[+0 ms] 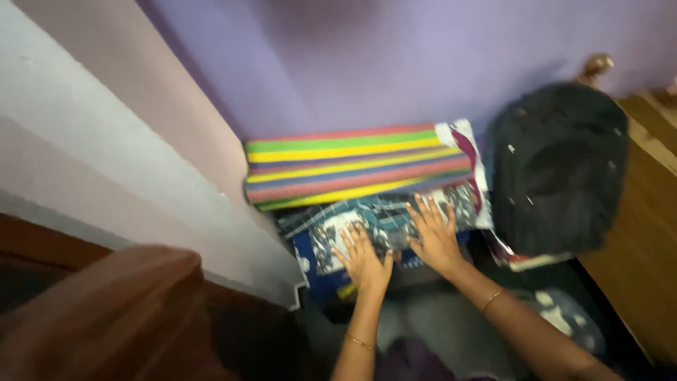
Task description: Packing a suitcase and organizing clothes, bags, and items in a bedroom.
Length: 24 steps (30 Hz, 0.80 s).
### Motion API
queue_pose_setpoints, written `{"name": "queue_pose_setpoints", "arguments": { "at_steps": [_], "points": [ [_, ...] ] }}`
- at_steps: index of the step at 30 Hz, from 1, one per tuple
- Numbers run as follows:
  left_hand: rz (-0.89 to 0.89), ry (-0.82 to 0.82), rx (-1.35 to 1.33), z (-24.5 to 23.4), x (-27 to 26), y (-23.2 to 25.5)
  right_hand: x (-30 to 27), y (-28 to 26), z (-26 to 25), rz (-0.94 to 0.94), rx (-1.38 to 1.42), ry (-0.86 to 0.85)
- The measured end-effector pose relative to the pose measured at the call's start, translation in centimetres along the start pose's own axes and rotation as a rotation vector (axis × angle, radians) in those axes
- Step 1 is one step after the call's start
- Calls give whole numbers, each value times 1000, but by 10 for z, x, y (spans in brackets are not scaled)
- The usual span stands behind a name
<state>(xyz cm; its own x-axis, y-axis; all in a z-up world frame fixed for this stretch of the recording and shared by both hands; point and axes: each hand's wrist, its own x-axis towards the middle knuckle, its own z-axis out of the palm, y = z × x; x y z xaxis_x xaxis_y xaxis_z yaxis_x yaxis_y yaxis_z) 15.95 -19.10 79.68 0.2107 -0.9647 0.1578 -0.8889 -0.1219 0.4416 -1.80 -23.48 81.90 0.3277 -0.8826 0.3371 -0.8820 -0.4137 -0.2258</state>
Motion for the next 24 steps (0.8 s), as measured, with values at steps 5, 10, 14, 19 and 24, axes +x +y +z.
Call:
{"name": "queue_pose_setpoints", "arguments": {
  "at_steps": [5,10,14,19,24],
  "points": [
    [337,-68,-43,-9,-74,66,-86,6,-44,142,32,68],
    [618,-116,-117,-21,-100,144,-162,40,-99,386,-44,163],
    [812,-169,-163,-20,-114,177,-223,64,-140,542,-111,279],
    [1006,-225,-162,-9,-124,220,-289,84,-168,836,-192,412],
    [1173,-357,-227,8,-142,245,-342,81,-174,1090,-196,542]
  ]
}}
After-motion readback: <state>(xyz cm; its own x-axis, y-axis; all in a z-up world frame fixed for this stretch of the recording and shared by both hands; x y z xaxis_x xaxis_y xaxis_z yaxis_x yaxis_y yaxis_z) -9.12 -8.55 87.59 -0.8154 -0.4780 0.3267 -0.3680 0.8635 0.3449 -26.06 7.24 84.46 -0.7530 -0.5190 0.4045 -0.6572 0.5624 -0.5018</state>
